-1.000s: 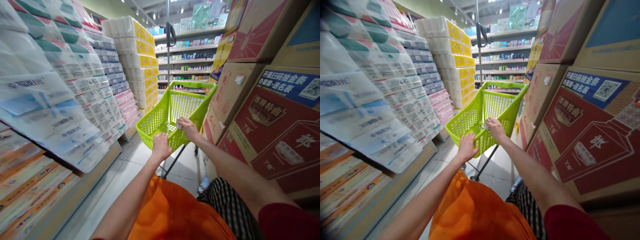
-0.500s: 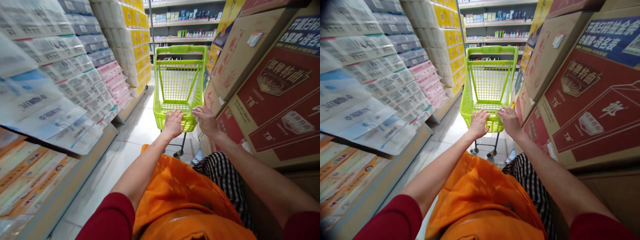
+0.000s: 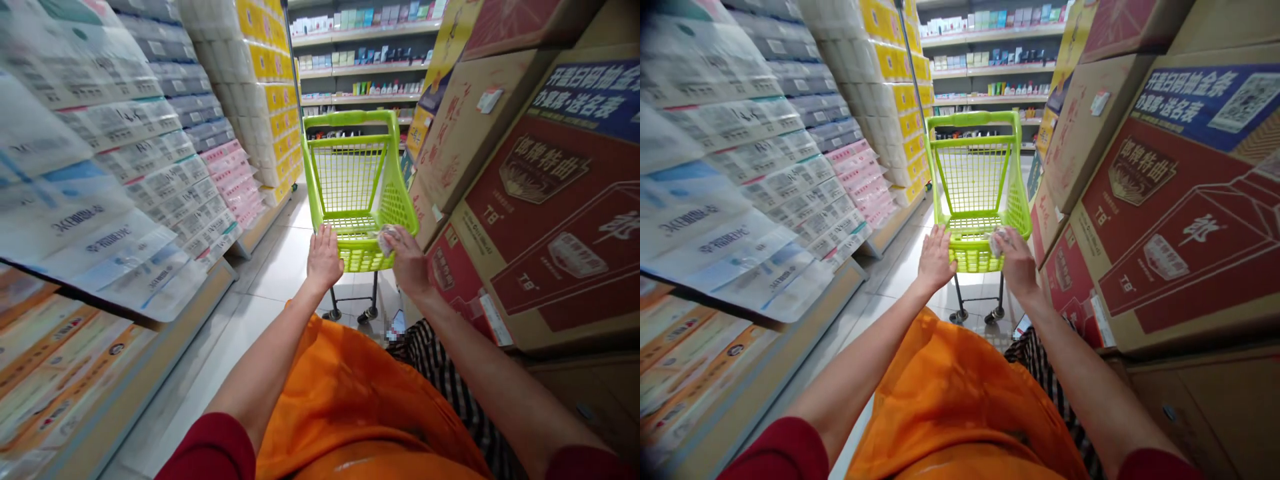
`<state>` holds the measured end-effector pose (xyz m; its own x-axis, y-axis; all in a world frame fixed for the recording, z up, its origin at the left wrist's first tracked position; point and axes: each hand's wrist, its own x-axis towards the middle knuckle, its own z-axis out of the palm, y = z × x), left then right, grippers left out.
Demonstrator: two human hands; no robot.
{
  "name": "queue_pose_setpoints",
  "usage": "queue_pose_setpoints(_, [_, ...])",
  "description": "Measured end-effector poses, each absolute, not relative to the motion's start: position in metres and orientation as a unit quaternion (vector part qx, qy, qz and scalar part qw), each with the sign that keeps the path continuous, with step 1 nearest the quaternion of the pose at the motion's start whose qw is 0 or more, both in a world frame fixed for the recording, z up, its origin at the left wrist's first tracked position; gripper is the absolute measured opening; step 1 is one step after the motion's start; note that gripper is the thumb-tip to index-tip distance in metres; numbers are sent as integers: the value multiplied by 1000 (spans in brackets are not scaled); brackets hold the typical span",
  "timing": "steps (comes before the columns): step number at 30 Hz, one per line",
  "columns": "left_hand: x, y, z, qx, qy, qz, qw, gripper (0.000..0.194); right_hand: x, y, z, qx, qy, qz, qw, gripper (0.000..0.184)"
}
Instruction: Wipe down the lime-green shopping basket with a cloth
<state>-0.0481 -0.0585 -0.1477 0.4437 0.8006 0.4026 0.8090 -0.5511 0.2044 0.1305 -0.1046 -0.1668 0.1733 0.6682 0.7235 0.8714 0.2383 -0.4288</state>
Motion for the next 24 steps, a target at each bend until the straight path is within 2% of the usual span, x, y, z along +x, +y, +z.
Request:
queue_pose_setpoints(3, [-57,-57,-150,-846,-469,-254,-6,61,139,-103,-167,-623,-593,-144,488,36])
queue_pose_setpoints(10, [-65,-56,-156,-843,-442,-305,-27,58,100,-98,-168,-554,-670,-118,480,36])
queue_pose_setpoints(15, [-68,-54,-164,-835,-425,-348,-36,70,118,-97,-171,-614,-569,-145,528,41])
queue_pose_setpoints(21, [-69,-56,-162,-828,-440,-342,-56,81,59,-95,-171,-497,-686,-109,519,34])
queue_pose_setpoints(24, [-74,-56,-161,-827,-445,-336,-66,83,81,-97,-172,-528,-652,-119,531,38])
